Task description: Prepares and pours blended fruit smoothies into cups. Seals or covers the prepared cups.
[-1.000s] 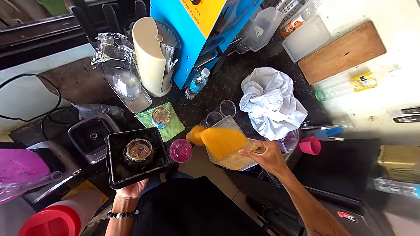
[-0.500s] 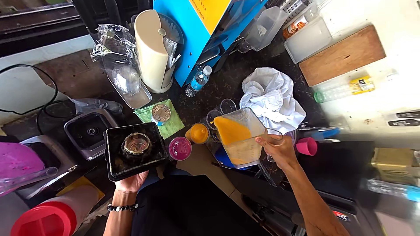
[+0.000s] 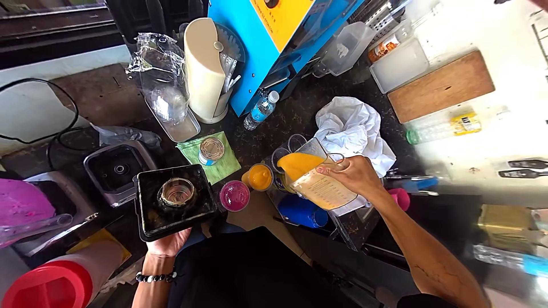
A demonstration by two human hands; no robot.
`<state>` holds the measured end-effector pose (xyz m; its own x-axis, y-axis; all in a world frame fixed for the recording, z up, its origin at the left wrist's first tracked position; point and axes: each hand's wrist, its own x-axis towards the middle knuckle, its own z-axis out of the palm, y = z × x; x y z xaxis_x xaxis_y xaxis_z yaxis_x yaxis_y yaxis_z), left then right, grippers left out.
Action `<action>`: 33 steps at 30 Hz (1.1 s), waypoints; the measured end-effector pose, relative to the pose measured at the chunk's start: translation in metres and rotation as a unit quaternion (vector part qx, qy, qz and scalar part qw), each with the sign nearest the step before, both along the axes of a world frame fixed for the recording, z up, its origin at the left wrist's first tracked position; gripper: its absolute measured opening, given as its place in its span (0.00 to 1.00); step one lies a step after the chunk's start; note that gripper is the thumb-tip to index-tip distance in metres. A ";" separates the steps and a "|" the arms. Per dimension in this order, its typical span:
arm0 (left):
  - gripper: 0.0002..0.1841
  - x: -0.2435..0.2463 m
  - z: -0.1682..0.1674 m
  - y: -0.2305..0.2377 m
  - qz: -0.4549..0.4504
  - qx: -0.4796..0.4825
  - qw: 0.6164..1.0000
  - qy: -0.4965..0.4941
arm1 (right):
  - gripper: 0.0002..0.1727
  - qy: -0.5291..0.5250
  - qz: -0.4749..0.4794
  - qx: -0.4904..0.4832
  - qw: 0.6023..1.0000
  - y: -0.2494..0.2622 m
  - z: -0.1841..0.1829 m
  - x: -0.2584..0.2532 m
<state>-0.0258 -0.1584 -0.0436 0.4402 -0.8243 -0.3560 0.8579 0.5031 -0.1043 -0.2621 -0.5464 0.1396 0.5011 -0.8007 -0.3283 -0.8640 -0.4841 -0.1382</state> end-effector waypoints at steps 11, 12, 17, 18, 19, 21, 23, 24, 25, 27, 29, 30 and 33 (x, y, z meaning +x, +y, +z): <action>0.29 0.001 0.004 -0.011 -0.001 -0.045 0.999 -0.023 | 0.37 0.029 0.004 -0.002 1.000 -0.006 0.005 0.004; 0.29 0.001 0.003 -0.010 -0.001 -0.043 0.999 -0.021 | 0.37 0.031 0.009 -0.005 0.999 -0.006 0.005 0.004; 0.26 -0.001 0.003 -0.009 -0.002 -0.030 0.999 -0.015 | 0.37 0.033 0.019 -0.026 0.999 -0.006 0.006 0.004; 0.26 -0.001 0.001 -0.009 -0.002 -0.017 1.000 -0.012 | 0.37 0.029 0.017 -0.030 0.999 -0.006 0.006 0.004; 0.26 -0.002 0.001 -0.009 -0.003 -0.009 1.000 -0.010 | 0.37 0.025 0.021 -0.032 0.999 -0.006 0.006 0.005; 0.26 -0.002 0.002 -0.010 -0.006 -0.011 1.000 -0.005 | 0.38 0.023 0.033 -0.038 0.998 -0.008 0.006 0.004; 0.25 -0.003 0.003 -0.009 -0.005 -0.003 1.000 -0.003 | 0.39 0.023 0.037 -0.041 0.998 -0.010 0.007 0.004; 0.25 -0.004 0.003 -0.009 -0.006 -0.004 1.000 -0.005 | 0.39 0.025 0.037 -0.043 0.998 -0.010 0.007 0.005; 0.25 -0.004 0.003 -0.009 -0.007 -0.008 1.000 -0.010 | 0.39 0.027 0.038 -0.044 0.998 -0.009 0.008 0.006; 0.25 -0.004 0.003 -0.008 -0.006 -0.009 1.000 -0.016 | 0.39 0.031 0.039 -0.043 0.998 -0.008 0.009 0.007; 0.26 -0.004 0.005 -0.009 -0.006 -0.006 1.000 -0.014 | 0.39 0.033 0.036 -0.042 0.998 -0.008 0.009 0.008; 0.26 -0.004 0.005 -0.009 -0.006 -0.011 1.000 -0.012 | 0.39 0.036 0.033 -0.042 0.998 -0.007 0.009 0.008; 0.28 -0.004 0.004 -0.009 -0.004 -0.035 0.999 -0.012 | 0.39 0.037 0.032 -0.044 0.998 -0.005 0.008 0.008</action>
<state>-0.0302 -0.1677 -0.0400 0.4415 -0.8500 -0.2874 0.8643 0.4889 -0.1182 -0.2540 -0.5515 0.1481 0.5297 -0.7946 -0.2966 -0.8369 -0.5466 -0.0304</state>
